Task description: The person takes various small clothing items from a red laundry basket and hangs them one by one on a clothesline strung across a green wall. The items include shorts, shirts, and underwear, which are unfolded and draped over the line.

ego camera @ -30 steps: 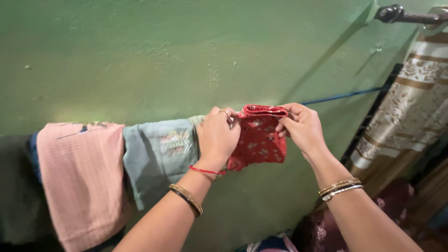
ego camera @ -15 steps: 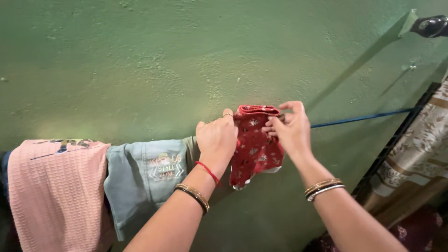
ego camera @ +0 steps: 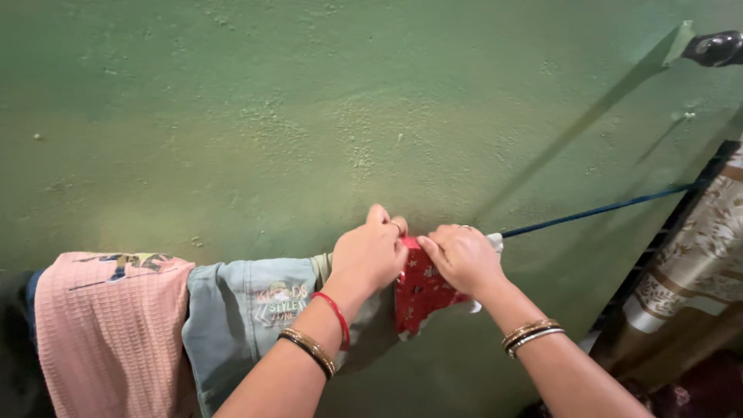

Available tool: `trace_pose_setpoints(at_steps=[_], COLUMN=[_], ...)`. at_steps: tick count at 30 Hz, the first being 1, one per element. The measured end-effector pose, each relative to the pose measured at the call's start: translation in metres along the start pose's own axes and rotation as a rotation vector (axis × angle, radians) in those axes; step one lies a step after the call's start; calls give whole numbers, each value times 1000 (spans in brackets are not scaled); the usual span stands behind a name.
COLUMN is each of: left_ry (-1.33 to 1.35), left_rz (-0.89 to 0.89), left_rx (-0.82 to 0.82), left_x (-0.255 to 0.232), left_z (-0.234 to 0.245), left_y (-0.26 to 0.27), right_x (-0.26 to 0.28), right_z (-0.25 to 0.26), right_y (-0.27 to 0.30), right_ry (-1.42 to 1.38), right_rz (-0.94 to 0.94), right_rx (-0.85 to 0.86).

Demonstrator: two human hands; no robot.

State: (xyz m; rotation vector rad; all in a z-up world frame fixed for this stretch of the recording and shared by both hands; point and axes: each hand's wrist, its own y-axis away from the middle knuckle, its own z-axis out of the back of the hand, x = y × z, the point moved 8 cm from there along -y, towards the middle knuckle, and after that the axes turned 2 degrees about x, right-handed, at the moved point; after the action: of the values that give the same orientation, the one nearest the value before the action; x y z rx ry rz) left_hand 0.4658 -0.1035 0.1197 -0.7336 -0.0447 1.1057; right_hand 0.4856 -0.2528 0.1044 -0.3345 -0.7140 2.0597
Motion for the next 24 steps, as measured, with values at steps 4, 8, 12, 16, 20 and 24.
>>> trace_pose_setpoints(at_steps=[4, 8, 12, 16, 20, 24], left_ry=[-134, -259, -347, -358, -385, -396], left_rz=[43, 27, -41, -63, -28, 15], left_rx=[267, 352, 228, 85, 49, 22], left_x=[0, 6, 8, 14, 23, 30], left_z=[-15, -21, -25, -28, -37, -42], left_y=[3, 5, 6, 6, 7, 8], right_x=[-8, -6, -3, -6, -14, -32], right_z=[-7, -12, -12, -19, -18, -17], right_y=[-2, -7, -10, -7, -1, 5], right_ry=[9, -13, 44, 86, 180, 241], right_rz=[-49, -62, -66, -63, -40, -114], right_rx=[16, 73, 15, 13, -95, -136])
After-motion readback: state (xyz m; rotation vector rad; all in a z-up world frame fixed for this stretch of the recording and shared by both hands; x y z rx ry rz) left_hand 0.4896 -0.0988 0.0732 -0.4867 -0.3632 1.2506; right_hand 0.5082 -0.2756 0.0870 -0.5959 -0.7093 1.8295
